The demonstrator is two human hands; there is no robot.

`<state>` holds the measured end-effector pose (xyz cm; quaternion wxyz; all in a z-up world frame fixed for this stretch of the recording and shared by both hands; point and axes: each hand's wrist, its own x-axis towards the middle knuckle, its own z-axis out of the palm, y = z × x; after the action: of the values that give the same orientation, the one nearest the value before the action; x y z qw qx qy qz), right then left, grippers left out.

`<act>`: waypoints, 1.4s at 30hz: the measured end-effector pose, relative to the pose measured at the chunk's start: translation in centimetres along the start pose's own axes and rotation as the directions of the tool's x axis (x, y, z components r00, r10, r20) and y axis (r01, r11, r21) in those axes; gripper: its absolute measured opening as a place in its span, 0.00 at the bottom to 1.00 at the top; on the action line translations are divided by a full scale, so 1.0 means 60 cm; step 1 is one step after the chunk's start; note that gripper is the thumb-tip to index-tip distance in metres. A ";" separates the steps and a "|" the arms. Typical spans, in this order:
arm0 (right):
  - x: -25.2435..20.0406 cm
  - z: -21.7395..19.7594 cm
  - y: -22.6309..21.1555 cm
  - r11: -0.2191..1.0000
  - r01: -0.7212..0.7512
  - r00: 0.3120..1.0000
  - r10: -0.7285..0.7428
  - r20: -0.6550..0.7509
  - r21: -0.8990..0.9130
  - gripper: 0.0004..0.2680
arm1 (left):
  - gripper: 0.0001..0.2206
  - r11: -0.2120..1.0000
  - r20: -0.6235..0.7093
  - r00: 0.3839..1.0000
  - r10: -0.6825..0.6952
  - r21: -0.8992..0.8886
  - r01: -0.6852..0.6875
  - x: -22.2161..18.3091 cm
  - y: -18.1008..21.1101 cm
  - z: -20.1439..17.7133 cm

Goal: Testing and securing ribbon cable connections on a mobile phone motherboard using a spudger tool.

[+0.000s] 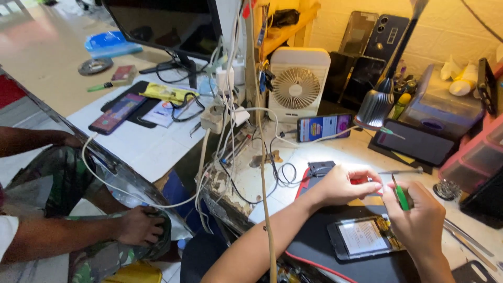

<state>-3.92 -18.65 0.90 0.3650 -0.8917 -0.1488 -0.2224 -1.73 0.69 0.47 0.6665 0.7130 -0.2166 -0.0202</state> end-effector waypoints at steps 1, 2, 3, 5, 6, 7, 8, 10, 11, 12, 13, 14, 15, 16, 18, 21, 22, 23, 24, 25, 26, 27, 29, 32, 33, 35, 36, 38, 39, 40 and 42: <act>0.002 0.001 0.002 1.000 0.006 1.000 -0.006 0.002 0.004 0.04 | 0.06 1.000 -0.007 1.000 0.001 0.003 -0.001 0.002 0.005 -0.004; 0.004 0.004 0.005 1.000 0.017 1.000 -0.017 0.002 -0.010 0.04 | 0.07 1.000 0.003 1.000 -0.011 0.009 0.011 0.004 0.007 -0.007; -0.001 0.001 0.010 0.999 0.023 1.000 -0.023 0.015 -0.031 0.05 | 0.08 0.999 0.010 0.999 -0.032 0.001 0.032 0.001 0.007 -0.002; -0.005 -0.001 -0.009 1.000 -0.007 1.000 0.007 0.030 0.006 0.05 | 0.07 1.000 0.004 1.000 -0.007 -0.004 0.007 -0.005 0.001 -0.003; -0.004 -0.005 -0.018 0.998 -0.038 0.999 0.036 0.030 0.047 0.05 | 0.07 1.000 0.007 1.000 0.025 0.001 -0.025 -0.001 0.002 -0.004; -0.001 -0.007 -0.012 0.999 -0.038 0.999 0.037 0.011 0.039 0.05 | 0.07 0.999 0.022 0.999 0.039 0.002 -0.039 0.004 0.007 -0.004; -0.002 -0.008 -0.007 0.996 -0.079 0.997 0.078 0.027 0.033 0.04 | 0.07 1.000 0.052 0.999 0.013 -0.002 -0.013 0.007 0.011 -0.004; -0.008 -0.008 -0.009 0.994 -0.107 0.991 0.105 0.077 0.026 0.04 | 0.07 1.000 0.049 0.999 -0.024 -0.015 0.025 -0.007 0.013 -0.002; -0.007 -0.010 -0.017 0.989 -0.146 0.986 0.145 0.085 0.015 0.04 | 0.07 1.000 0.053 0.998 -0.024 -0.007 0.024 -0.007 0.015 -0.004; -0.004 -0.013 -0.025 0.983 -0.185 0.979 0.184 0.093 0.002 0.05 | 0.07 1.000 0.057 0.998 -0.023 0.001 0.023 -0.005 0.017 -0.006; -0.003 -0.011 -0.025 0.983 -0.181 0.979 0.180 0.091 0.003 0.05 | 0.07 1.000 0.056 0.998 -0.019 0.003 0.019 -0.003 0.011 -0.005; -0.002 -0.011 -0.025 0.975 -0.221 0.971 0.218 0.095 0.022 0.04 | 0.07 1.000 0.052 0.999 0.001 0.001 -0.001 -0.001 0.006 -0.003; -0.002 -0.007 -0.026 0.965 -0.259 0.962 0.253 0.103 0.044 0.04 | 0.06 1.000 0.045 0.999 0.020 0.002 -0.020 -0.002 -0.001 -0.003; 0.006 -0.006 -0.031 0.966 -0.254 0.963 0.248 0.103 0.048 0.04 | 0.06 1.000 0.041 0.999 0.023 0.007 -0.023 0.001 0.005 -0.007; 0.009 -0.008 -0.035 0.922 -0.386 0.910 0.374 0.182 0.034 0.07 | 0.06 0.998 0.056 0.997 -0.045 0.044 0.043 -0.001 0.009 -0.005; 0.007 -0.009 -0.029 0.956 -0.293 0.940 0.287 0.187 0.008 0.07 | 0.06 0.999 0.091 0.995 -0.038 0.017 0.037 0.001 0.001 -0.008; 0.006 -0.008 -0.021 0.956 -0.293 0.940 0.287 0.183 0.009 0.07 | 0.06 0.999 0.093 0.995 -0.037 0.019 0.035 0.003 -0.006 -0.008; 0.006 -0.007 -0.011 0.967 -0.252 0.946 0.256 0.197 -0.044 0.08 | 0.07 0.997 0.091 0.996 -0.025 0.070 0.019 0.006 -0.014 -0.008; 0.006 -0.005 -0.002 0.973 -0.209 0.951 0.225 0.213 -0.097 0.08 | 0.07 0.993 0.089 0.996 -0.014 0.120 0.003 0.008 -0.023 -0.007; 0.005 -0.005 0.006 0.973 -0.208 0.950 0.225 0.217 -0.096 0.08 | 0.07 0.993 0.086 0.996 -0.017 0.120 0.007 0.007 -0.023 -0.005; 0.004 -0.005 0.013 0.978 -0.174 0.955 0.197 0.223 -0.117 0.08 | 0.07 0.995 0.076 0.996 -0.045 0.093 0.038 0.007 -0.022 -0.003; 0.003 -0.006 0.021 0.980 -0.144 0.959 0.172 0.224 -0.139 0.08 | 0.07 0.996 0.074 0.995 -0.072 0.066 0.067 0.009 -0.021 -0.001; 0.001 -0.007 0.027 0.980 -0.126 0.958 0.160 0.238 -0.151 0.07 | 0.06 0.992 0.088 0.993 -0.081 0.105 0.072 0.004 -0.021 -0.001; 0.002 -0.005 0.031 0.986 -0.090 0.958 0.124 0.259 -0.139 0.06 | 0.06 0.984 0.103 0.991 -0.086 0.165 0.068 0.002 -0.021 -0.006; 0.007 -0.005 0.033 0.990 -0.077 0.964 0.104 0.245 -0.118 0.07 | 0.05 0.980 0.120 0.990 -0.071 0.194 0.047 0.009 -0.019 -0.009; 0.004 -0.004 0.044 0.981 -0.106 0.947 0.150 0.284 -0.164 0.07 | 0.06 0.975 0.120 0.991 -0.066 0.218 0.038 0.005 -0.030 -0.002; 0.007 0.000 0.051 0.968 -0.133 0.927 0.197 0.320 -0.212 0.07 | 0.07 0.970 0.118 0.991 -0.062 0.241 0.032 0.007 -0.037 -0.002; 0.007 -0.002 0.053 0.979 -0.103 0.930 0.158 0.332 -0.176 0.06 | 0.08 0.984 0.142 0.990 -0.023 0.177 -0.002 0.002 -0.025 -0.004; 0.009 -0.003 0.057 0.988 -0.076 0.939 0.116 0.324 -0.136 0.06 | 0.08 0.992 0.173 0.985 0.027 0.121 -0.048 0.007 -0.020 -0.005; 0.005 -0.003 0.065 0.987 -0.082 0.939 0.124 0.321 -0.142 0.06 | 0.08 0.992 0.180 0.983 0.027 0.115 -0.049 0.003 -0.025 0.000; 0.009 0.002 0.081 0.990 -0.014 0.912 0.071 0.404 -0.143 0.12 | 0.09 0.951 0.136 0.987 0.084 0.286 -0.120 0.006 -0.033 0.001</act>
<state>-1.32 -21.85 -1.72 0.2688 -0.9444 -0.1865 -0.0332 -0.85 0.57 -1.36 0.5390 0.7893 -0.2941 0.0032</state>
